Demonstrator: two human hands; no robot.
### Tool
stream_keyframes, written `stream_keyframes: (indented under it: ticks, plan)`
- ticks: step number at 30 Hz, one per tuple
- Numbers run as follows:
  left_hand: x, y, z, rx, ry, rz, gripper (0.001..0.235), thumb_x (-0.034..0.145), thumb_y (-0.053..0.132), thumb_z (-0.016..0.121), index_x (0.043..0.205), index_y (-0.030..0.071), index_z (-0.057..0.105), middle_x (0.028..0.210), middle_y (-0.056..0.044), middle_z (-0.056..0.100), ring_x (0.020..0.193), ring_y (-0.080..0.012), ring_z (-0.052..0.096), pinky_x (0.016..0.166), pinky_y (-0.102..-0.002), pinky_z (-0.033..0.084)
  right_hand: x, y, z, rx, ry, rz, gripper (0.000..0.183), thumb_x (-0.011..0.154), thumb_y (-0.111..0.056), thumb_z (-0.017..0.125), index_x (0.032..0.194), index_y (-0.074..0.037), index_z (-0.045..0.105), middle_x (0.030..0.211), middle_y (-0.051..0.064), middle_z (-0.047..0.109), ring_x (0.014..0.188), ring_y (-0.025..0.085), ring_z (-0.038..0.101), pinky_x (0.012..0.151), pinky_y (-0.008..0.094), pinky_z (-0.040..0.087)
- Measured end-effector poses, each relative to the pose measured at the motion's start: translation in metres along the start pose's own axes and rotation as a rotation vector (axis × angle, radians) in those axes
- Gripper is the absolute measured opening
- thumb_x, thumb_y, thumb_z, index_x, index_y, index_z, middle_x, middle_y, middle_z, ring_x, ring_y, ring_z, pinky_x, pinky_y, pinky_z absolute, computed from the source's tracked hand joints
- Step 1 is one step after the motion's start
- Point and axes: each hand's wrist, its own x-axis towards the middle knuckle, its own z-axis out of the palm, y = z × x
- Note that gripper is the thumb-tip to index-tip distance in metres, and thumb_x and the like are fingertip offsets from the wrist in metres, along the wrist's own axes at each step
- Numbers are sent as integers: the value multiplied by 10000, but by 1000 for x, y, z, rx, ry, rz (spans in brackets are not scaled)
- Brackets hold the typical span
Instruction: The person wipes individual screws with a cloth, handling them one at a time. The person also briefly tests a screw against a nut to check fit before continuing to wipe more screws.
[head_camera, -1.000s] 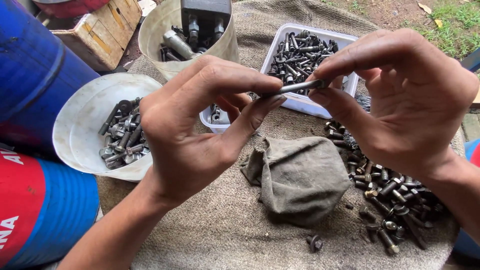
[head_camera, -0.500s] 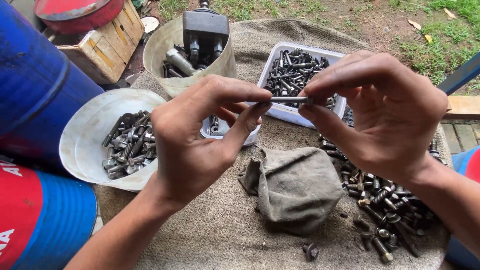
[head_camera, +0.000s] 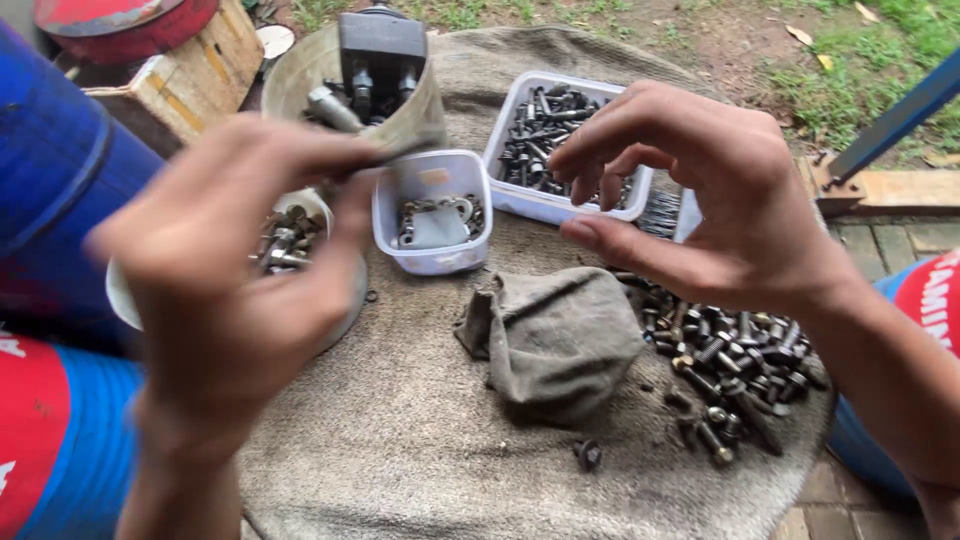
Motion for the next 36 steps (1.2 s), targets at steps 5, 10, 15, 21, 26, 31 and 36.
stream_keyframes:
  ticks: [5,10,15,21,26,31,36]
  plan:
    - [-88,-30,-21,167,-71,-423,179,1220,-120,770,1373,-178,698,1221,-269,637,1110,-365,584,1058,-457,444,-46,-8,-21,-205,-80,34,214,890,-132,765,1031,15,699,969,136,689,795,200,684,726,299,552]
    - [-92,-14,-12,225,-79,-560,421,1208,-13,842,1517,-190,618,1379,-319,625,1267,-423,583,1151,-476,412,-96,-5,-11,-239,-160,192,100,890,-117,762,948,-60,702,775,26,669,610,144,605,546,289,473]
    - [-17,37,28,-173,-394,-35,370,844,256,840,1108,26,720,1011,-140,709,916,-283,656,803,-405,526,-118,-2,15,-659,-176,223,141,947,-150,699,1081,-185,724,949,22,635,727,239,654,547,405,511]
    - [-4,39,105,-427,-471,188,240,956,253,714,1080,62,639,996,-101,637,894,-310,647,762,-429,535,-120,-12,21,-581,-52,269,92,973,-23,671,1047,-79,668,969,68,615,718,276,634,595,409,493]
    - [-26,39,142,-517,-528,107,181,979,270,658,982,91,632,865,-111,679,741,-314,653,627,-450,521,-125,-15,27,-675,-84,359,253,958,-223,720,1188,-122,696,1021,81,565,744,256,651,528,427,505]
    - [-20,39,142,-503,-584,94,245,972,247,656,801,86,587,732,-92,676,650,-355,658,544,-510,475,-128,-14,27,-619,-59,379,204,947,-157,723,1146,-112,734,1025,118,540,782,245,640,576,399,522]
    - [-15,30,156,-515,-599,65,302,970,330,629,767,111,586,687,-116,711,665,-410,669,539,-538,471,-129,-10,28,-584,-45,426,279,906,-122,737,1185,-113,741,1010,119,487,836,240,591,625,377,509]
